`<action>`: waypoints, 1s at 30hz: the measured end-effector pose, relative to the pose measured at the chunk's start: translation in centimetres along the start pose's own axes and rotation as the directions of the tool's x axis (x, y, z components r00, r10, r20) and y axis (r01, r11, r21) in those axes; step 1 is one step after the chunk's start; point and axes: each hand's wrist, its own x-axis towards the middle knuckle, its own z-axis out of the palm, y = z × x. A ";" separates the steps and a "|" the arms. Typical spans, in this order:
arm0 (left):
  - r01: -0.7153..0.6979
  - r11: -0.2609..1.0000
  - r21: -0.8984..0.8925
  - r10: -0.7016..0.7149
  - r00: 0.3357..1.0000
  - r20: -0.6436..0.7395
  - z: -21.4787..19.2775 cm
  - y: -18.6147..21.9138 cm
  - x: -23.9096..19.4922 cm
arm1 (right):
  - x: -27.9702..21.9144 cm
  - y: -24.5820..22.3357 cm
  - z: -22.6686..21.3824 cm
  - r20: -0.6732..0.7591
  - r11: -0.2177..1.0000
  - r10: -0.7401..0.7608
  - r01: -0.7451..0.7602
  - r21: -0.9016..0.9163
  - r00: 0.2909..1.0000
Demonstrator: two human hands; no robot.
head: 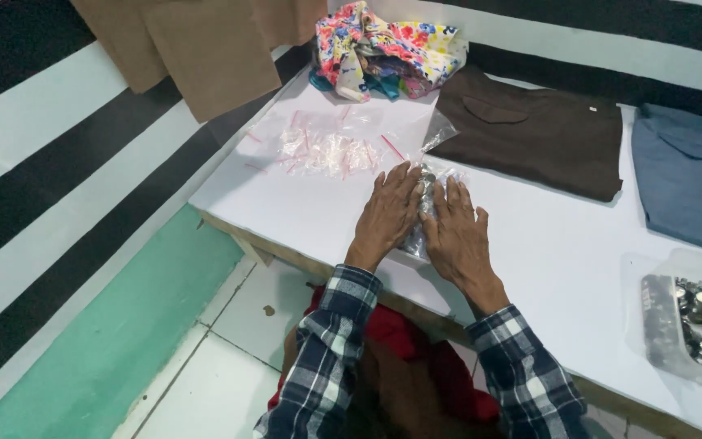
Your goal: The person sits at a white table and packs small metal buttons into clear plastic bags. They pick buttons from a container, place them into a bag, and seal it. The person repeats this process with additional buttons and bags.
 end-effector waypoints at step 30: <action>0.074 0.997 0.033 -0.078 0.990 0.120 -0.2 -0.5 0.3 | -0.3 -0.5 -0.7 -0.038 0.999 -0.052 0.052 0.000 0.998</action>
